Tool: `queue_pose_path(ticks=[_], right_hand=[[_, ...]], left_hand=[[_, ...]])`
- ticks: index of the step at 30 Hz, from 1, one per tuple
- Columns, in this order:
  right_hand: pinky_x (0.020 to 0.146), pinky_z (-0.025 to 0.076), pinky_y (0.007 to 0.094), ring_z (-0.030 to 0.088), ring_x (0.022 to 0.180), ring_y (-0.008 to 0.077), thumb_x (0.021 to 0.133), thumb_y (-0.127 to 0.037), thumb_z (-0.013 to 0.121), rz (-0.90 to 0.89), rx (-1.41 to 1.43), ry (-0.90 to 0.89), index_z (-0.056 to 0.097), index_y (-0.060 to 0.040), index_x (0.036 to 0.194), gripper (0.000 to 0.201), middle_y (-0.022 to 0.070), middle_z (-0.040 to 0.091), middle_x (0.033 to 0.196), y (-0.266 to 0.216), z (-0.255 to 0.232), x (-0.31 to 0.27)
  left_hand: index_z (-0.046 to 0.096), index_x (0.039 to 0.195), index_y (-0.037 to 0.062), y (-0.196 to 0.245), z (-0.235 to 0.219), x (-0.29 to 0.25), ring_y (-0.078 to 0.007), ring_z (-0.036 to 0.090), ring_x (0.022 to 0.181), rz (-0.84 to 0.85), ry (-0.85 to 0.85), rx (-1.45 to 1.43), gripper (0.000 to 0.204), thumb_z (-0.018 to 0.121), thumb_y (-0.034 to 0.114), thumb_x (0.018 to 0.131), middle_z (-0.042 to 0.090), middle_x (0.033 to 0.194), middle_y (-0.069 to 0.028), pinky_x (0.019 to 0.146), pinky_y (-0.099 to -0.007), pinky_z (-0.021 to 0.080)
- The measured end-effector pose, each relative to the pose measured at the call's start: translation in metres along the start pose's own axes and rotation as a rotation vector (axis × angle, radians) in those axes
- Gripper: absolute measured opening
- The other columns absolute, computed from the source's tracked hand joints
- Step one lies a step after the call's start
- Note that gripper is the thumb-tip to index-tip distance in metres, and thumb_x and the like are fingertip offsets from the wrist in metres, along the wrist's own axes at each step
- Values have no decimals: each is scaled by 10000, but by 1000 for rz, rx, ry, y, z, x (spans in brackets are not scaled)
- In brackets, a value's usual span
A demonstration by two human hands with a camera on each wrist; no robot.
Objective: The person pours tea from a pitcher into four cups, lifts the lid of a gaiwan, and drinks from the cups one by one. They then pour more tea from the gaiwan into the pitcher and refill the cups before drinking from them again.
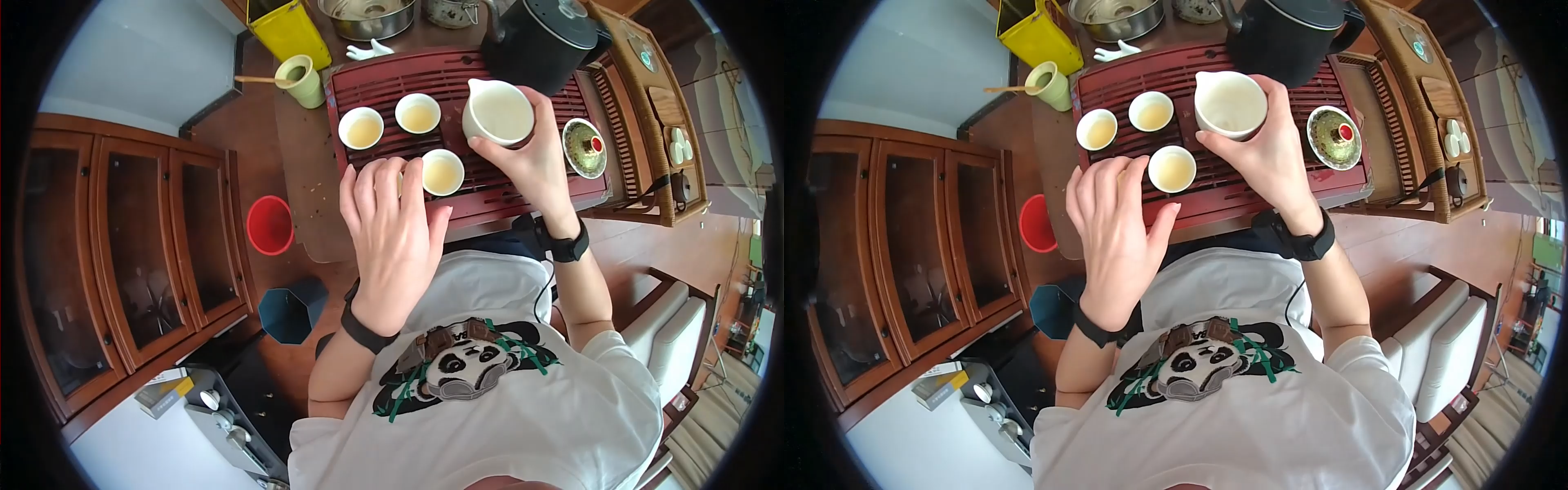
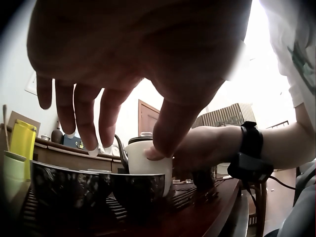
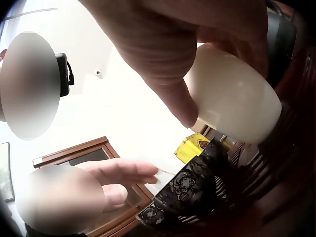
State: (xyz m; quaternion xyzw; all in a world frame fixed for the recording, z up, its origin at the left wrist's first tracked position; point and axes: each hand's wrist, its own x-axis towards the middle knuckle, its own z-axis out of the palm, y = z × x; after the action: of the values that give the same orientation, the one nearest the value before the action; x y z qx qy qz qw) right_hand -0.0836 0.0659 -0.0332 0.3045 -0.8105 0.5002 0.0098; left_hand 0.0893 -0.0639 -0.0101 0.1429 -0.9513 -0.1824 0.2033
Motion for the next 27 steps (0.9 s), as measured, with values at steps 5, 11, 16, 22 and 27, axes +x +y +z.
queue_pose_path(ticks=[5,11,16,22,27], right_hand=[[946,554,377,688,1127,283,710,-194,938,12,35,24,431,28,1364,857,199,668,1213,3,2,-1],[1062,483,381,583,1285,276,663,-167,966,-45,2,42,366,4,1488,1035,201,564,1375,-1,-7,-11],[1070,411,443,524,1285,352,623,-188,944,-209,-243,177,539,-44,1399,888,143,586,1370,-6,-72,-28],[1145,393,476,467,1357,388,622,-197,951,-100,-356,109,465,-31,1459,982,182,533,1418,51,-99,-26],[1085,475,416,556,1295,349,666,-213,932,7,-176,17,510,-14,1419,886,186,530,1408,60,-99,-24]], left_hand=[[543,1348,17,4,17,7,-334,457,1292,3,-32,76,679,827,263,782,544,1293,-139,1193,-599,202],[560,1335,11,6,24,13,-317,464,1292,22,-28,133,689,843,276,766,562,1277,-132,1192,-605,183],[603,1269,70,2,28,13,-318,477,1256,10,-32,175,629,862,293,740,575,1236,-101,1171,-593,203],[601,1247,72,3,30,15,-316,477,1243,13,8,168,600,852,284,745,593,1234,-95,1155,-569,218],[569,1280,81,22,20,13,-308,488,1221,-13,30,2,637,857,246,736,612,1211,-95,1125,-546,233]])
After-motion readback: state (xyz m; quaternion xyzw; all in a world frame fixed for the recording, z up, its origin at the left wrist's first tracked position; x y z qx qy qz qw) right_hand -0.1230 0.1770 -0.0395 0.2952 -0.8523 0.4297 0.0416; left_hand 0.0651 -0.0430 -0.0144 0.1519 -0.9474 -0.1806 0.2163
